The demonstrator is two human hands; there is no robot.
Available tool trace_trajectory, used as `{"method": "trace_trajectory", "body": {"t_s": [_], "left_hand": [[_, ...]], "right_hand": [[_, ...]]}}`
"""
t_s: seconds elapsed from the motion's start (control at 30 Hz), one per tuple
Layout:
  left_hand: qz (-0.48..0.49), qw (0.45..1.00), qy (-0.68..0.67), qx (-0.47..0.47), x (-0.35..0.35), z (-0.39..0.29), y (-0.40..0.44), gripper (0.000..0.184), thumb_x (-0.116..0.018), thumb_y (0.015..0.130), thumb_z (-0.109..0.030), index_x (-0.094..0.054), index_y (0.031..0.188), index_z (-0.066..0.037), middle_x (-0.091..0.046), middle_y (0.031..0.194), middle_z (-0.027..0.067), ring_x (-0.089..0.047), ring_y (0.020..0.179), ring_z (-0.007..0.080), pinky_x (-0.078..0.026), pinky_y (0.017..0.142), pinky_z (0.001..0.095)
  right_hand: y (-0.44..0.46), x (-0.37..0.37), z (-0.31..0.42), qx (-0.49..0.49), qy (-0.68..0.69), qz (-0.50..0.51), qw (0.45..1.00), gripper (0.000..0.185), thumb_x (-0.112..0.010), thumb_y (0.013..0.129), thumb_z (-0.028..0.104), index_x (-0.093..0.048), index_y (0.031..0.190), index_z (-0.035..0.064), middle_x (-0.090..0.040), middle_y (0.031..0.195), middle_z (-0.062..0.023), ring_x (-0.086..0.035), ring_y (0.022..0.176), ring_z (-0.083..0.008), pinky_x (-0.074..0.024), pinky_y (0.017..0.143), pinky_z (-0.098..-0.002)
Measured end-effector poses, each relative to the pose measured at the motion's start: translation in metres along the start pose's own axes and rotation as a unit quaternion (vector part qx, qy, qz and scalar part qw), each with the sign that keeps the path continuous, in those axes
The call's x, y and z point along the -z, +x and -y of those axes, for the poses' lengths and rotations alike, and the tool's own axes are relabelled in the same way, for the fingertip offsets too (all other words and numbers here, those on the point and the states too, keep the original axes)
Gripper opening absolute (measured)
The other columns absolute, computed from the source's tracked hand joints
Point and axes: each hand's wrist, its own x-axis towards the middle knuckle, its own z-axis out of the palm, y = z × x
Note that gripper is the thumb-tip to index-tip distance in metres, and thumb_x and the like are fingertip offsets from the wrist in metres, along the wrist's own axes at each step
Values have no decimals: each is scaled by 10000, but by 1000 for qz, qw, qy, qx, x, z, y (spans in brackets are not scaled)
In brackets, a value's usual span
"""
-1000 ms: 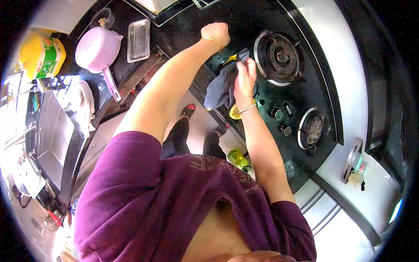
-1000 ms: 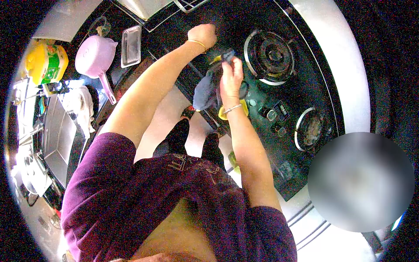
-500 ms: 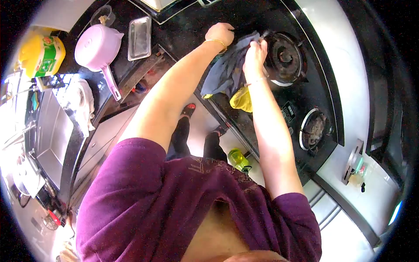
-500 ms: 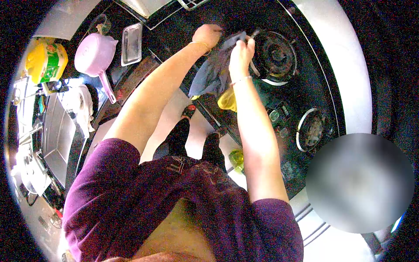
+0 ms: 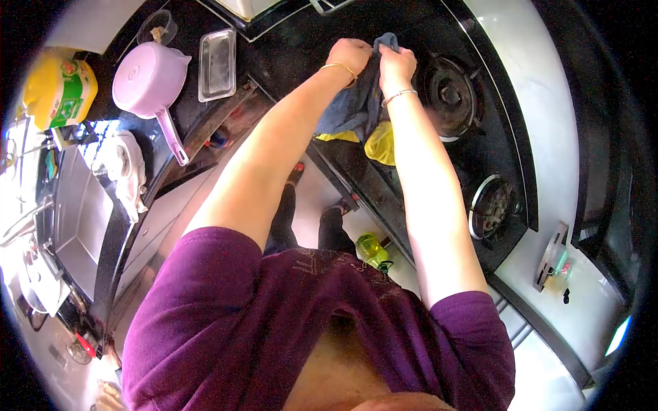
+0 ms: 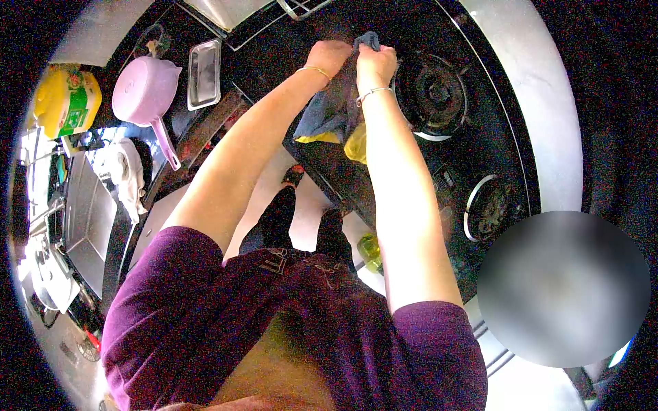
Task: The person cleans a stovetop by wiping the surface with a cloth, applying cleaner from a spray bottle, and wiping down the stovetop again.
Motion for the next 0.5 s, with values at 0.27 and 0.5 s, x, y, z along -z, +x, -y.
{"method": "trace_trajectory", "body": {"t_s": [0.27,0.5], "left_hand": [[15,994,-80,73,5,2,8,231,-630,805,-204,-738,966,-77,-698,993,170,-666,957,303,-500,849,350],[40,999,-9,-5,1,8,13,231,-604,813,-185,-740,973,-87,-698,1010,156,-658,981,305,-496,870,347]], "right_hand": [[-8,-13,36,-18,83,-79,993,275,-761,686,24,-664,925,-72,-677,877,-134,-620,774,-229,-488,740,-350],[6,8,48,-113,141,109,978,148,-655,729,-42,-646,874,-70,-664,854,-148,-621,783,-235,-484,717,-358]]}}
